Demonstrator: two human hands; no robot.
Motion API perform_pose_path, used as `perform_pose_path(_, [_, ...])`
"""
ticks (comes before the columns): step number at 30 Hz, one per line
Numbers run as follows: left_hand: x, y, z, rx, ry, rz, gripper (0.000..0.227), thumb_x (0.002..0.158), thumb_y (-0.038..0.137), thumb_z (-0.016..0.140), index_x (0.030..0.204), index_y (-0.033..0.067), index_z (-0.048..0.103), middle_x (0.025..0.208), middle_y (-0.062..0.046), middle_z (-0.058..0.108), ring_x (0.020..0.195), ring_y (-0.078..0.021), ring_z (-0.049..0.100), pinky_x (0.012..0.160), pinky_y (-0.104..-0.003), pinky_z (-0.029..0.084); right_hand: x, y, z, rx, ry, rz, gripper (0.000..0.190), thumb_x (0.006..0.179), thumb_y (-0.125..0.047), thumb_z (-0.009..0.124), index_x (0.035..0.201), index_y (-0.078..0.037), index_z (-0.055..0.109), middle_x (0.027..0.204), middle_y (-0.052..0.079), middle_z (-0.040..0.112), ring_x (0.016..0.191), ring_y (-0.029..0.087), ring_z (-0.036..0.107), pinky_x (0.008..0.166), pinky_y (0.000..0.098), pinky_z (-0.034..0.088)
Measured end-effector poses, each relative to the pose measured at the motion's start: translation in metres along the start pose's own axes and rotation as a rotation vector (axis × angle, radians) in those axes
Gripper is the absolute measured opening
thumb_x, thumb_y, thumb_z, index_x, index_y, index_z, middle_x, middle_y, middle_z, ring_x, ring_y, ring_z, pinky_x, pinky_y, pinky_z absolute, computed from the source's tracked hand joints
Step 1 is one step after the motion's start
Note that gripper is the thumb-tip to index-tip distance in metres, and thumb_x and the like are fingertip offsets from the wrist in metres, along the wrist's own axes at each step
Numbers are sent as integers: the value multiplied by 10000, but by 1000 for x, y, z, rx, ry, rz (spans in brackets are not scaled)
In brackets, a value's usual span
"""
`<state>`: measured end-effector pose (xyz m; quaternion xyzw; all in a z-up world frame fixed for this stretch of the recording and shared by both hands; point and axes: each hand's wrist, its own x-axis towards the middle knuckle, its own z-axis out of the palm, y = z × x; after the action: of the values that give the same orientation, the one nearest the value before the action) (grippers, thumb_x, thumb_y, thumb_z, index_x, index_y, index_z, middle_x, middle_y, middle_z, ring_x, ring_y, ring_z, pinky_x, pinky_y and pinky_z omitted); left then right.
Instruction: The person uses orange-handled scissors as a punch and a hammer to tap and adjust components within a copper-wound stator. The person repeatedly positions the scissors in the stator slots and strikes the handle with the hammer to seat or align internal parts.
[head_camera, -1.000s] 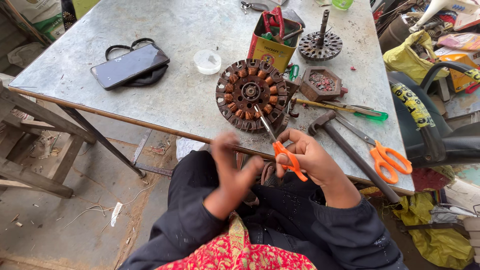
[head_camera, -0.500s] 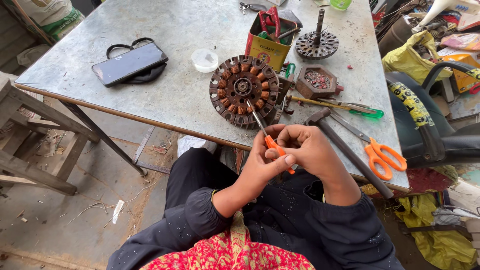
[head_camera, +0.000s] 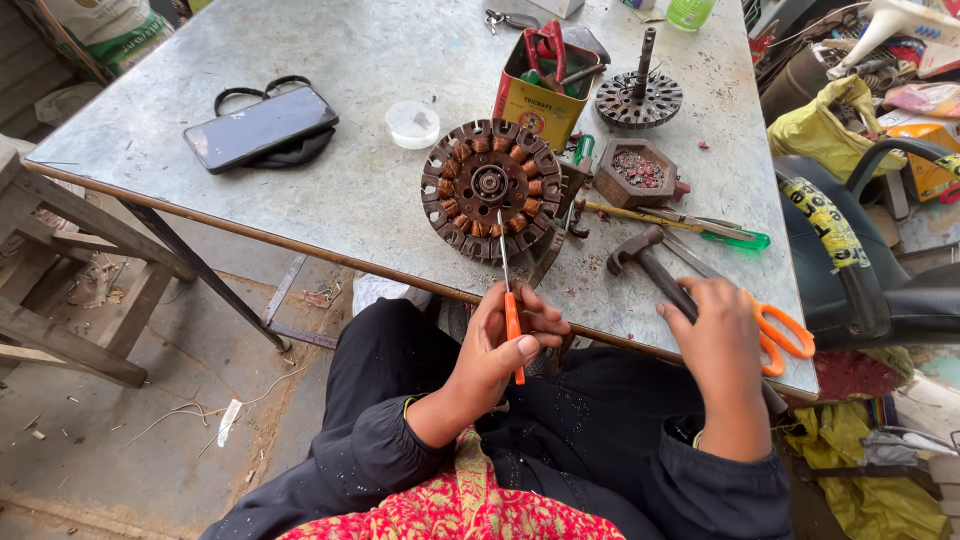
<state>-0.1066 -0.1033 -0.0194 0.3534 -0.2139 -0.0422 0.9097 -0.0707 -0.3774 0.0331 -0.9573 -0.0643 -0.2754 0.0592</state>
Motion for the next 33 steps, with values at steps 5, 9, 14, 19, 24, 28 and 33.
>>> perform_pose_path(5, [-2,-11,-8,-33,-7,17,546,883,249,763,1281,17,470,1028,-100,580,1004,-214,677,889,-365,583,-8,10,19,1,-53,74,278,964,-263,700,1164,-72,726,1102,119,676,1090,350,620,924,456,495])
perform_pose_path(9, [-3,-6,-10,-38,-23,14,585,879,282,757,1313,22,463,1046,-101,576,896,-165,661,776,-311,585,-10,-2,10,136,71,46,252,988,-203,697,1192,-55,696,1114,129,670,1067,349,632,895,438,505])
perform_pose_path(14, [-2,0,-14,26,-53,8,659,859,354,741,1352,14,467,1127,-125,607,805,-130,651,659,-261,572,-11,-32,-22,745,97,187,350,1020,-124,688,1362,-71,641,1049,108,685,868,242,633,745,349,488])
perform_pose_path(19, [-3,-4,-19,9,-47,6,595,876,356,747,1263,-4,474,1140,-160,621,830,-158,674,669,-286,586,-13,-75,-58,679,264,-345,379,1001,-48,698,1369,-64,608,1241,161,664,1050,250,677,898,352,531])
perform_pose_path(24, [-6,-7,-21,-9,-29,3,571,888,364,738,1234,-4,472,1126,-148,617,858,-181,690,678,-300,590,12,-117,-54,673,103,-384,463,963,-3,709,1411,-81,621,1055,119,672,859,207,687,740,312,540])
perform_pose_path(28, [-5,1,-20,-29,-20,-8,585,894,379,735,1253,-2,474,1095,-135,616,881,-190,703,704,-300,594,16,-119,-66,627,142,-395,477,940,2,717,1401,-85,628,1015,108,670,811,202,689,709,316,539])
perform_pose_path(33, [-7,-3,-21,-45,-10,-13,582,893,371,734,1256,-2,473,1106,-140,624,894,-192,704,716,-302,593,8,-122,-75,623,338,-433,467,995,5,711,1410,-179,601,1091,96,668,854,225,668,742,319,535])
